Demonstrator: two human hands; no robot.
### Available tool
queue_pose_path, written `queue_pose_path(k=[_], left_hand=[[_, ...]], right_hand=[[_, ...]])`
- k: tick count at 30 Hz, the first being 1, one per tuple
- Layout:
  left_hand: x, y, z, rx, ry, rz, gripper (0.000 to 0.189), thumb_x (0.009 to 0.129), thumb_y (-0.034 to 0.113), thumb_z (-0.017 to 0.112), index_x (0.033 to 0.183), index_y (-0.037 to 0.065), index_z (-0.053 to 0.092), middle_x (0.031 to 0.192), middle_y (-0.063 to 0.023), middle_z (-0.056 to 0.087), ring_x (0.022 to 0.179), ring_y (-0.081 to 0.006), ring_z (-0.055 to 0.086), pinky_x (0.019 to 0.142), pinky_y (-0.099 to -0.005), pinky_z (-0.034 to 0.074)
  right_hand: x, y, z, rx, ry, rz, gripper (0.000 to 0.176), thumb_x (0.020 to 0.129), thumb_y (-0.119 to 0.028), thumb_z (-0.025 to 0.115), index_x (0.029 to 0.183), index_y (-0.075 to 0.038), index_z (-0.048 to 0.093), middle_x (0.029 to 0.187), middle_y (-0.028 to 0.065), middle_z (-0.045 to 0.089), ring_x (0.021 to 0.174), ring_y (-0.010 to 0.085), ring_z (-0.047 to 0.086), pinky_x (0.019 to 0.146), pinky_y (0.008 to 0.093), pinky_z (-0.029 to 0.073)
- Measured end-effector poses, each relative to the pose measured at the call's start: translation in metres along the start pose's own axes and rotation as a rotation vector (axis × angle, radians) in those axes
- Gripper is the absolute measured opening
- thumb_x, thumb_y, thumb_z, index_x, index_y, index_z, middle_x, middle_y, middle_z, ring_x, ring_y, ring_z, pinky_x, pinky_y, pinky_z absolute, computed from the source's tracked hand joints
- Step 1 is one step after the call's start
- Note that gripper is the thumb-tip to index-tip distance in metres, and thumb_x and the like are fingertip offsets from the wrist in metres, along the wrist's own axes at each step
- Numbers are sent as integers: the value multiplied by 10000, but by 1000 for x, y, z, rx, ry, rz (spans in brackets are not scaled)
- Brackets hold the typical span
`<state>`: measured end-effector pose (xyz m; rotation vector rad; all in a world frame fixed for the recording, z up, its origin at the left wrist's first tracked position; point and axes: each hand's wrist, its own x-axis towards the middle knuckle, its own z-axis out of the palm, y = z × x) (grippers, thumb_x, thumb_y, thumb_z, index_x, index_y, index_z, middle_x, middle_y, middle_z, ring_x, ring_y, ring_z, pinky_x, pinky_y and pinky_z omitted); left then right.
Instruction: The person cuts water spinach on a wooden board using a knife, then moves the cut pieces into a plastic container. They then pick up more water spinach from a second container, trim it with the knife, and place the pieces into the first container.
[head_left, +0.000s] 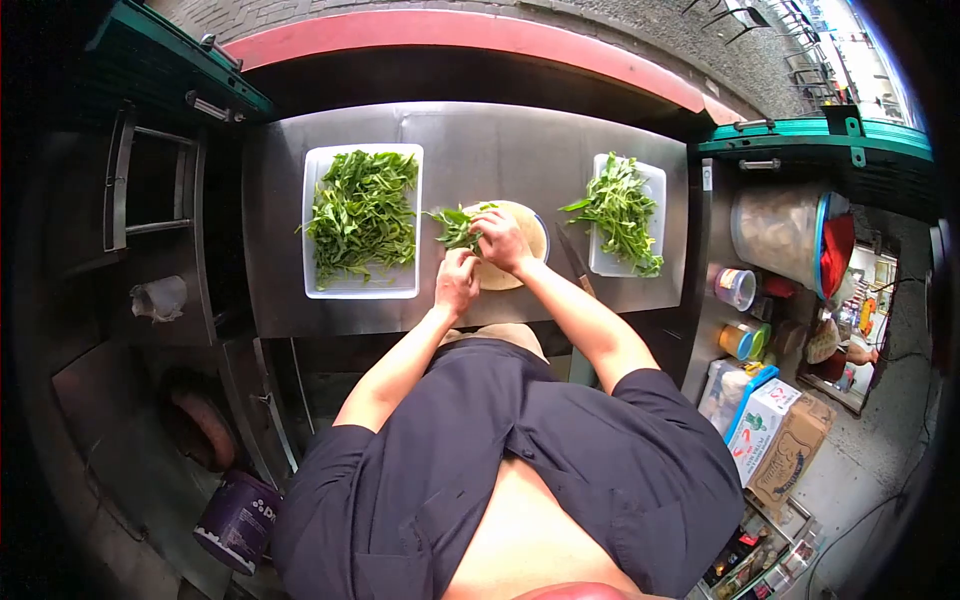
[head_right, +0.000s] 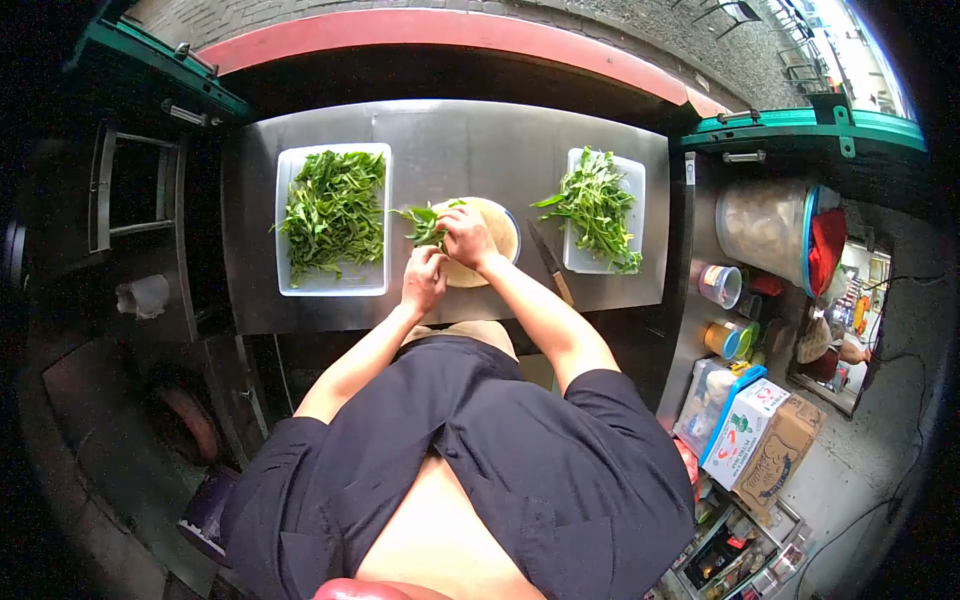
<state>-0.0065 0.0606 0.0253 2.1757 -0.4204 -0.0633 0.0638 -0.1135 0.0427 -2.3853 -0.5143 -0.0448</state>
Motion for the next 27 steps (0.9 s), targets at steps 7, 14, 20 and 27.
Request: queue_pose_path(k=[7,14,20,27], left_hand=[[19,4,-5,71,174,-197,249,826,63,659,1074,50,641,1189,-184,604,1157,-359,582,980,-441,477],[0,-19,48,-232,-38,-541,318,900,153,629,1165,-17,675,1043,-201,715,918,-308,712,877,-410,568],[9,-15,49,-150,90,-452,372,895,132,640,1224,-41,644,1170,-209,678,1050,-325,679,947,-410,541],[-10,-5,44,-186,83,-456,405,865,56,618,1267,8,619,1140,-158,622,963,-256,652,870,-393,549]], right_hand=[[-65,21,15,39,369,785,305,815,-66,636,1117,-26,652,1068,173,691,1005,330,679,894,429,534],[-64,44,69,211,322,969,351,842,-141,687,1176,-34,682,1124,176,721,1057,283,703,954,389,553],[-27,34,70,196,252,948,388,849,-208,656,1209,-69,693,1186,188,714,1146,337,674,1019,431,522],[-44,15,16,120,354,944,339,855,-132,611,1184,-77,675,1104,180,736,1054,347,705,947,450,553]])
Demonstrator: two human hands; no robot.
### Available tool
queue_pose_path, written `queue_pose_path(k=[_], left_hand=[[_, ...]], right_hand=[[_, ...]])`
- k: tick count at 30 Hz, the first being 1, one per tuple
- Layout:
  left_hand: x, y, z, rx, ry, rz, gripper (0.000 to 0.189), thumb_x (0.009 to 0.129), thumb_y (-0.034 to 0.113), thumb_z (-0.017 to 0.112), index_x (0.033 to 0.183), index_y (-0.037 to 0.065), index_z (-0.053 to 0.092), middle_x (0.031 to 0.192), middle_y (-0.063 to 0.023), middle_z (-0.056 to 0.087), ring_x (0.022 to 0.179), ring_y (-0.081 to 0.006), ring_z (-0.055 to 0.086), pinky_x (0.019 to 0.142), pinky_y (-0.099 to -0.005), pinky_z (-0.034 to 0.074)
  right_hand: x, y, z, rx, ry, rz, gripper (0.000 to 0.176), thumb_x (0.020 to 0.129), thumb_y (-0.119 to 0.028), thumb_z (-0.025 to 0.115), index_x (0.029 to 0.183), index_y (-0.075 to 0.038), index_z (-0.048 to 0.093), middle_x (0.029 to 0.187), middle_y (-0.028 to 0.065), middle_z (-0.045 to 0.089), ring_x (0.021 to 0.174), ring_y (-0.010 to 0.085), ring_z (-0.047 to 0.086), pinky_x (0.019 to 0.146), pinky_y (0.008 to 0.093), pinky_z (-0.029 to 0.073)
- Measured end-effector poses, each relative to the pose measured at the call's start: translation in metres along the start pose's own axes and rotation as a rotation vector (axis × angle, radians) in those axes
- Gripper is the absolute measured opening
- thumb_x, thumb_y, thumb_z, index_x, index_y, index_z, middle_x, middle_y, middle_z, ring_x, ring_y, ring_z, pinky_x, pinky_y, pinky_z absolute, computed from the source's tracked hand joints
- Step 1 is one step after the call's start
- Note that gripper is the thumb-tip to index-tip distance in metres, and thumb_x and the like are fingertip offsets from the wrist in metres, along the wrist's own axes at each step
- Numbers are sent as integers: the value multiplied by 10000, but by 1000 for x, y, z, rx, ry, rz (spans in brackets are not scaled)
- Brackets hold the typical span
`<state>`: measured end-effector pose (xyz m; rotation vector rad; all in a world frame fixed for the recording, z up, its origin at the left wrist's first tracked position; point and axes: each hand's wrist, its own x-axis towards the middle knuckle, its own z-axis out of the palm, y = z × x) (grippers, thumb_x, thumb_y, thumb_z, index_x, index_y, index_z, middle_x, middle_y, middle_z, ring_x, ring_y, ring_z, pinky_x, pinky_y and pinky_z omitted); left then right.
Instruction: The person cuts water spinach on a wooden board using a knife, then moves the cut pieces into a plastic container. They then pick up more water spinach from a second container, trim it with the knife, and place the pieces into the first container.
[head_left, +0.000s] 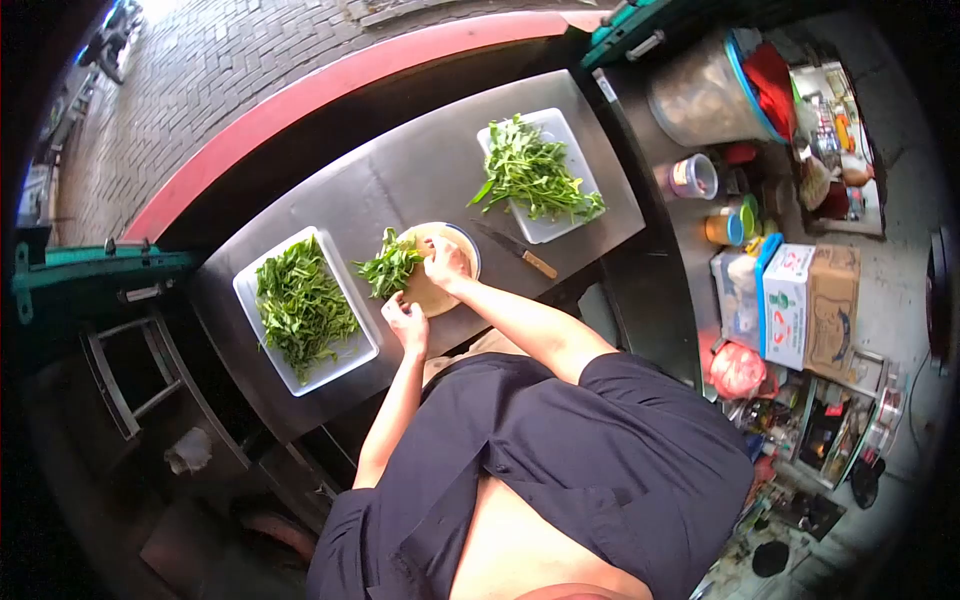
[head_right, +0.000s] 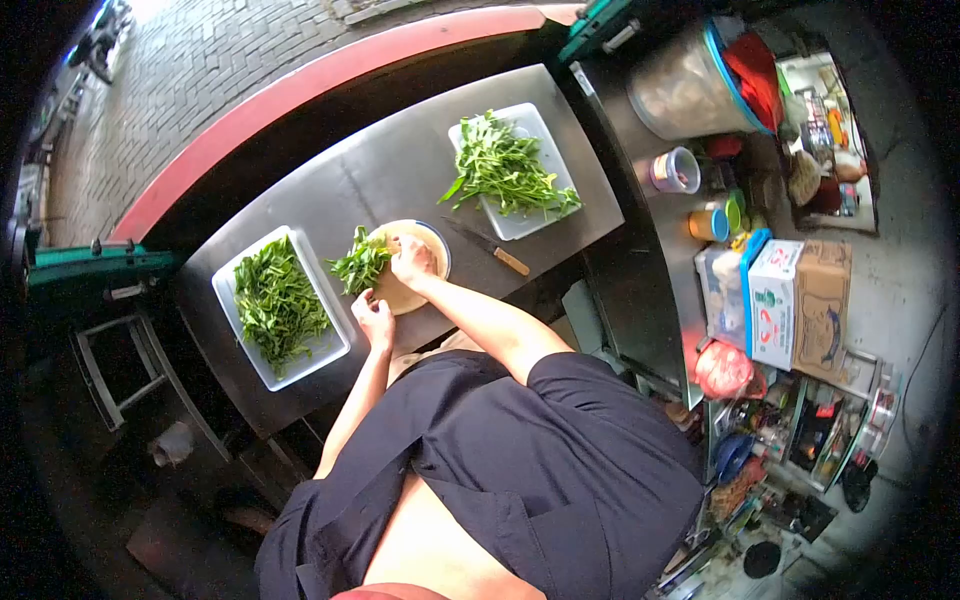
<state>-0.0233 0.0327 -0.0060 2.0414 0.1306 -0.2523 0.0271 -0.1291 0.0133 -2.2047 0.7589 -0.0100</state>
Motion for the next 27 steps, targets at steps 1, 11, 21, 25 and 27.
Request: queue_pose_path(k=[1,11,21,25,27], left_hand=[[-8,4,-1,19,30,-11,390,860,53,620,1248,13,618,1120,-152,610,944,-249,642,858,-389,548],[-22,68,100,35,-666,117,206,930,105,630,1114,27,678,991,-127,741,891,-248,722,848,-362,569],[6,131,234,93,-726,185,274,908,147,617,1130,8,698,1043,-176,756,969,-283,736,900,-389,571],[-8,131,267,155,-769,172,311,897,165,614,1153,9,701,1080,-179,753,1020,-293,732,943,-390,563],[-24,135,274,147,-796,175,300,902,144,616,1157,10,698,1092,-173,751,1026,-288,729,949,-387,560]], right_hand=[[-4,4,-15,12,7,5,334,855,-119,608,1179,-77,674,1079,169,741,1026,336,712,925,435,563],[-15,149,-139,219,180,158,266,869,-63,623,1124,-84,698,887,73,774,783,176,742,745,334,603],[61,200,-253,-149,280,-57,311,850,-102,714,1160,-107,685,1137,105,690,1110,322,622,981,434,516],[86,213,-262,-319,166,-186,294,833,-156,766,1121,-135,713,1143,86,677,1150,312,602,985,442,502],[95,215,-265,-387,116,-222,290,823,-169,786,1105,-143,721,1153,81,671,1174,306,590,996,449,494]])
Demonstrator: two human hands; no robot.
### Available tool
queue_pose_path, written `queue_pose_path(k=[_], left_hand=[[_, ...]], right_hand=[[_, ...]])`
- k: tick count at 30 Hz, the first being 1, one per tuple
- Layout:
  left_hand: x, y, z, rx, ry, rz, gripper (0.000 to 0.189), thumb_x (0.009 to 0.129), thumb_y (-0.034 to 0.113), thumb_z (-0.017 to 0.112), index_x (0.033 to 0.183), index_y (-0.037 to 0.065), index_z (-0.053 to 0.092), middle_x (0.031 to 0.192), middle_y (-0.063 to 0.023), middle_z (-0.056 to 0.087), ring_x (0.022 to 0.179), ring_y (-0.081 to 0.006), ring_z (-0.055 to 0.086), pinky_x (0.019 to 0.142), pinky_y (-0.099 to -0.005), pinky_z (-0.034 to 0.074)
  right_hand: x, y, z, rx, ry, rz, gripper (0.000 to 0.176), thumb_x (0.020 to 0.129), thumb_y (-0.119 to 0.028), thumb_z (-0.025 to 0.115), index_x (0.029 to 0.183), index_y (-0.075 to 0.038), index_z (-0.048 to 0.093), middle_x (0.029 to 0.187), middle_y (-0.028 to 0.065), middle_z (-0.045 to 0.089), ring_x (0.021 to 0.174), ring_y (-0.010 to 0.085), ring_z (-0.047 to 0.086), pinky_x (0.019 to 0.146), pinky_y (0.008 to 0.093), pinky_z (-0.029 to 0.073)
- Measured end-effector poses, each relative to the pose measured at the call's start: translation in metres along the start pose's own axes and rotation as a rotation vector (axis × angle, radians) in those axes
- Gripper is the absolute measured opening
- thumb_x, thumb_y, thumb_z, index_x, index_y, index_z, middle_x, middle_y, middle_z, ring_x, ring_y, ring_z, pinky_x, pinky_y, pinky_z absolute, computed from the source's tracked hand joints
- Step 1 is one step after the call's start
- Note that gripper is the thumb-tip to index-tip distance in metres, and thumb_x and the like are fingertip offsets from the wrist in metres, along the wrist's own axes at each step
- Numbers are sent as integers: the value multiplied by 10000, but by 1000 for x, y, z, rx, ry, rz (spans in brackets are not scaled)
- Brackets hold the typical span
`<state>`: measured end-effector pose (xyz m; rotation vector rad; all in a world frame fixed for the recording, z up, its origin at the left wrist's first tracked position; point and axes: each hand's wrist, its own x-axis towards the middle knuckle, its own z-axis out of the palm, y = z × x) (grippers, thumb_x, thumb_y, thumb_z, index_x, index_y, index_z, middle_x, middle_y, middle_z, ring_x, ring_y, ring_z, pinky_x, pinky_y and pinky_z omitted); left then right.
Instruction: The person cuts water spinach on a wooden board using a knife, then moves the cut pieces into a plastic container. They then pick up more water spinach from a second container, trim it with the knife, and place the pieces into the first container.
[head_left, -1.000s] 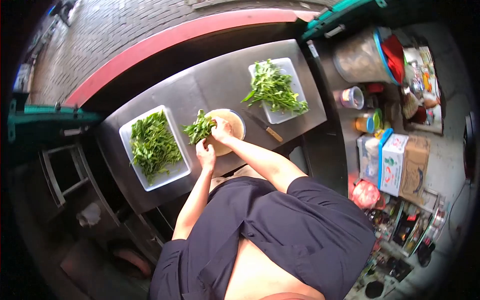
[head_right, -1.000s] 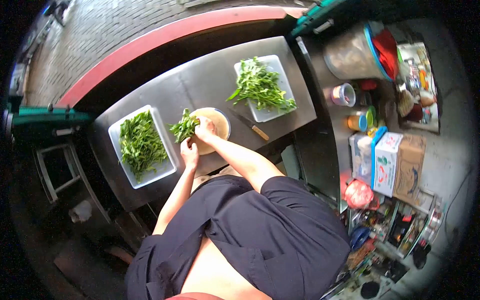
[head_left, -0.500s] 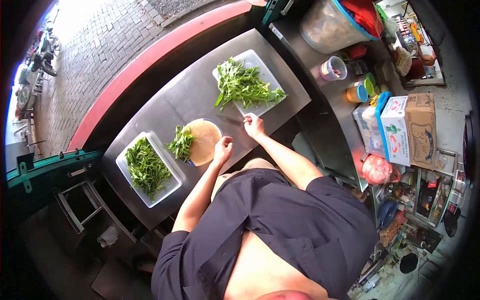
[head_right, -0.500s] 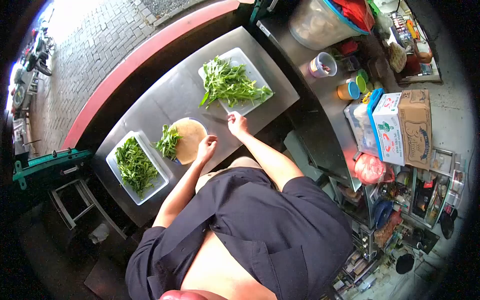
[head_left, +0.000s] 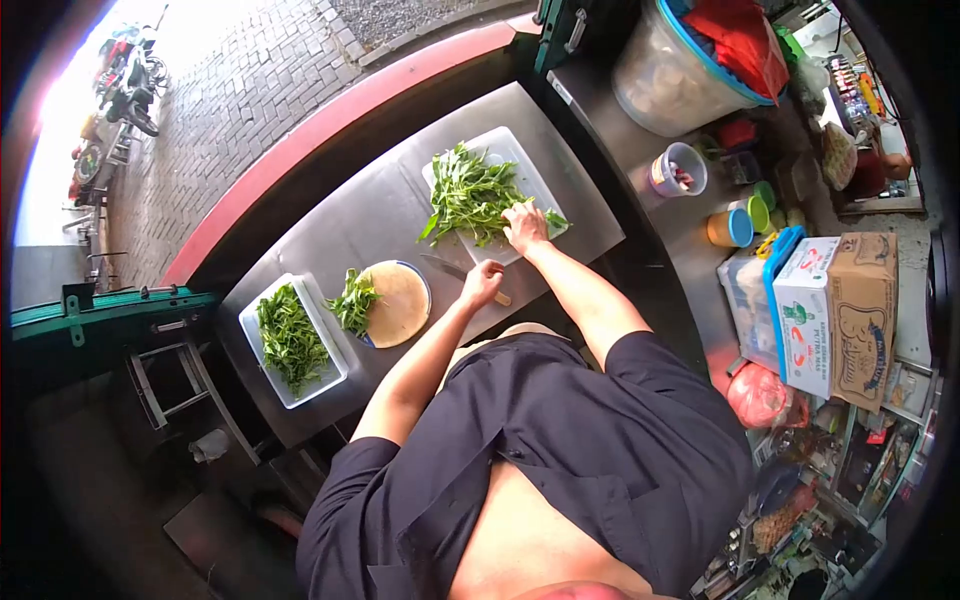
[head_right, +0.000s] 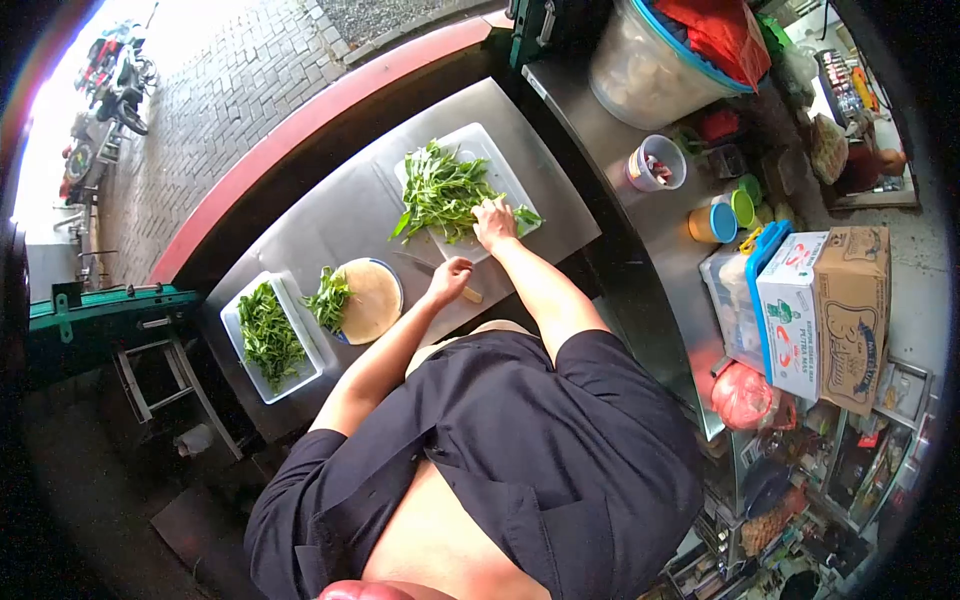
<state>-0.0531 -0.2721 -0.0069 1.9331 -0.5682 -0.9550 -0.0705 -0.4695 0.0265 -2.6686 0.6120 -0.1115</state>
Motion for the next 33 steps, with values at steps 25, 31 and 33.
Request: queue_pose_path(k=[25,31,33], left_hand=[[20,90,-31,-573,448,106,258,1039,129,617,1278,34,593,952,-24,661,758,-101,631,656,-247,511],[-39,125,-50,-504,402,193,303,1023,92,637,1321,35,635,928,11,648,762,-51,590,648,-215,499],[-55,112,-53,-494,446,142,280,1022,120,657,1283,19,651,879,-1,653,740,-53,595,643,-216,503]], right_hand=[[-29,-20,-29,586,351,-28,162,808,-76,748,968,-60,771,970,104,736,945,333,683,876,429,534],[-74,-44,-40,597,126,-56,220,852,-230,733,967,-45,762,941,151,724,946,357,675,868,454,534],[-84,-50,-28,601,86,-45,235,855,-246,736,974,-45,760,938,155,722,954,360,676,870,456,538]])
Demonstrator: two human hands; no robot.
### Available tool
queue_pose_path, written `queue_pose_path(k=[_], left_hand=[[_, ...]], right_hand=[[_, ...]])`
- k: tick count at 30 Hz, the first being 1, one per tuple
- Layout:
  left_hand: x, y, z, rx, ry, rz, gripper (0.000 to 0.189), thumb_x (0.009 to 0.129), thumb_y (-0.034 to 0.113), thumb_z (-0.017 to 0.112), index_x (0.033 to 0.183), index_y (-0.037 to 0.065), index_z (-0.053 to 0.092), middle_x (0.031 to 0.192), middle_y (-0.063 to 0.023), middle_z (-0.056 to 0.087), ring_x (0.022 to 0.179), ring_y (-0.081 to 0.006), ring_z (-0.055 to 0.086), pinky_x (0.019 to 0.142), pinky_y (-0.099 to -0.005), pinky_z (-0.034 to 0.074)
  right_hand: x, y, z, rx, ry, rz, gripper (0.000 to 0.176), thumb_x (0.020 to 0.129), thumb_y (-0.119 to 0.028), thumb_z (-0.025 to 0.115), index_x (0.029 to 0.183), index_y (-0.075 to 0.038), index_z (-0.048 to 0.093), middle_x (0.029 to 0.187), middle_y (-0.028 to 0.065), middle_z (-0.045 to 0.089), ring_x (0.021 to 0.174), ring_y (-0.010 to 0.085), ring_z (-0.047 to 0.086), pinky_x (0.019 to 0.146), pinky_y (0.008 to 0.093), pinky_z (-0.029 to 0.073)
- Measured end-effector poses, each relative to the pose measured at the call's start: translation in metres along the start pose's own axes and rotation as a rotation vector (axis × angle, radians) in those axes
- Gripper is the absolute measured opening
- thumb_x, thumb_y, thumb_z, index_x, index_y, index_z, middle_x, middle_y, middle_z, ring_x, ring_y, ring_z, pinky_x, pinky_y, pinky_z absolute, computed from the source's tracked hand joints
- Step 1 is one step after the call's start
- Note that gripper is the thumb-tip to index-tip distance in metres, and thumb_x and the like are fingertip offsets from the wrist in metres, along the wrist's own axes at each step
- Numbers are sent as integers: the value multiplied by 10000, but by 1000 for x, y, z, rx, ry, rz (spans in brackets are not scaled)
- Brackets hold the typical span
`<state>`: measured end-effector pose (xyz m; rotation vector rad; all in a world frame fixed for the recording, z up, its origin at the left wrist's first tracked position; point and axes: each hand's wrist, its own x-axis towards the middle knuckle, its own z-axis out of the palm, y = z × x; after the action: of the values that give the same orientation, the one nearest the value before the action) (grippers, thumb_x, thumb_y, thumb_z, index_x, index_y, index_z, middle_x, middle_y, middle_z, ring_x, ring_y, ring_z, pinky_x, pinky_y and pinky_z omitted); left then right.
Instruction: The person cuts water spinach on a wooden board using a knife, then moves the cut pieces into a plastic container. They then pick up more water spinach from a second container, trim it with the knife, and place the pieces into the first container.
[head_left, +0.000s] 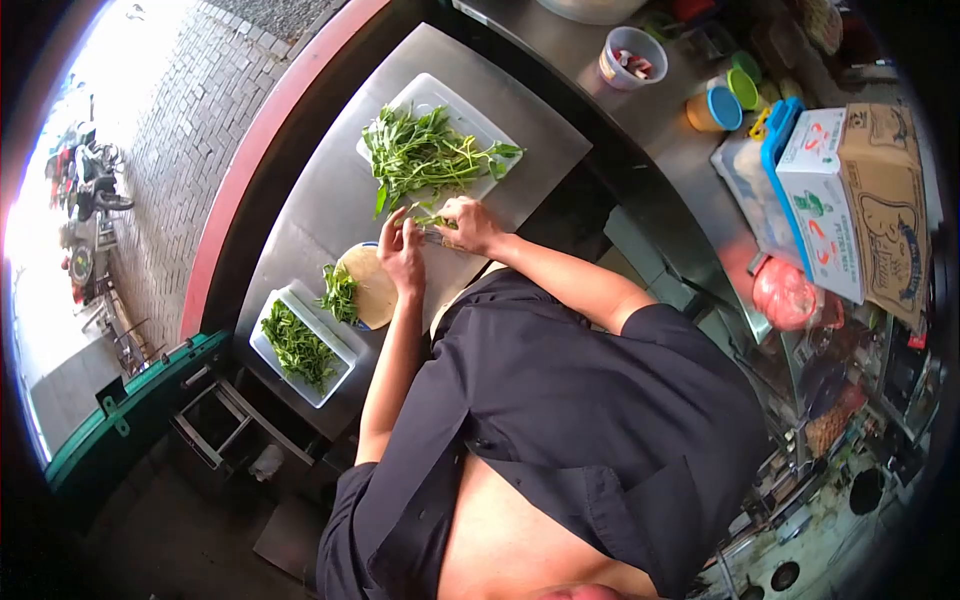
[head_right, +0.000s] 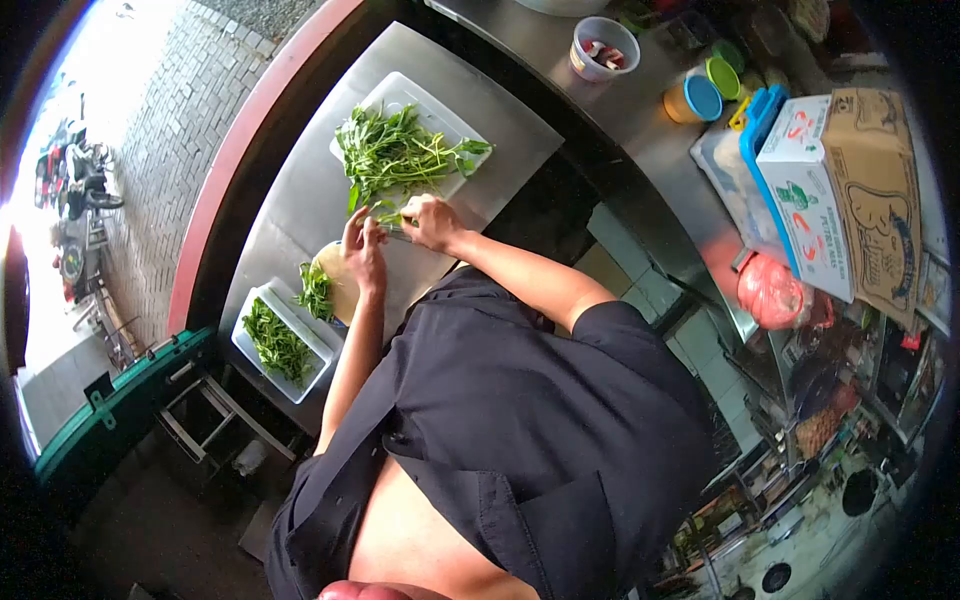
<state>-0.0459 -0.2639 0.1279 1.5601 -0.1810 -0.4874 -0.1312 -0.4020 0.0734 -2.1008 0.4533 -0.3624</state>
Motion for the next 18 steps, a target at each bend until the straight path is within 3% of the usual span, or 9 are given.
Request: queue_pose_path(k=[2,5,7,9,10,18], left_hand=[[-12,-5,-15,13,87,-51,227,1020,162,675,1191,15,704,847,-25,684,707,-69,622,623,-223,513],[-27,-29,-48,-17,191,-123,170,1019,162,676,1091,18,731,866,-39,708,711,-88,639,624,-237,515],[-39,-36,-63,-41,264,-178,155,1003,166,701,1065,29,740,898,-41,735,745,-100,668,632,-232,519],[-51,-52,-85,-152,364,-340,172,995,176,712,1087,34,743,911,-48,747,742,-108,686,623,-217,530],[-57,-59,-95,-194,348,-389,155,982,162,725,1075,39,742,938,-50,758,765,-114,700,630,-222,536],[-109,-76,-127,32,49,-540,169,951,187,758,1065,63,746,969,-34,764,853,-118,702,711,-262,535]], right_hand=[[-9,-2,12,51,-40,30,257,841,-225,757,992,-18,743,912,171,719,876,360,688,789,458,539],[-17,-11,23,186,-138,136,283,851,-226,745,1037,-14,730,924,189,723,870,372,700,778,449,549],[-21,-13,35,173,-139,69,275,857,-211,740,1054,-20,733,920,173,735,858,320,721,778,410,557],[-25,-24,37,364,-117,229,270,866,-219,745,1075,-48,746,899,136,746,827,227,721,763,364,558],[-28,-14,51,438,-124,302,229,877,-215,742,1057,-74,760,878,94,754,802,145,701,753,322,554],[-34,-31,64,446,-185,412,176,912,-179,757,1039,-58,776,823,-14,735,747,38,610,701,256,514]])
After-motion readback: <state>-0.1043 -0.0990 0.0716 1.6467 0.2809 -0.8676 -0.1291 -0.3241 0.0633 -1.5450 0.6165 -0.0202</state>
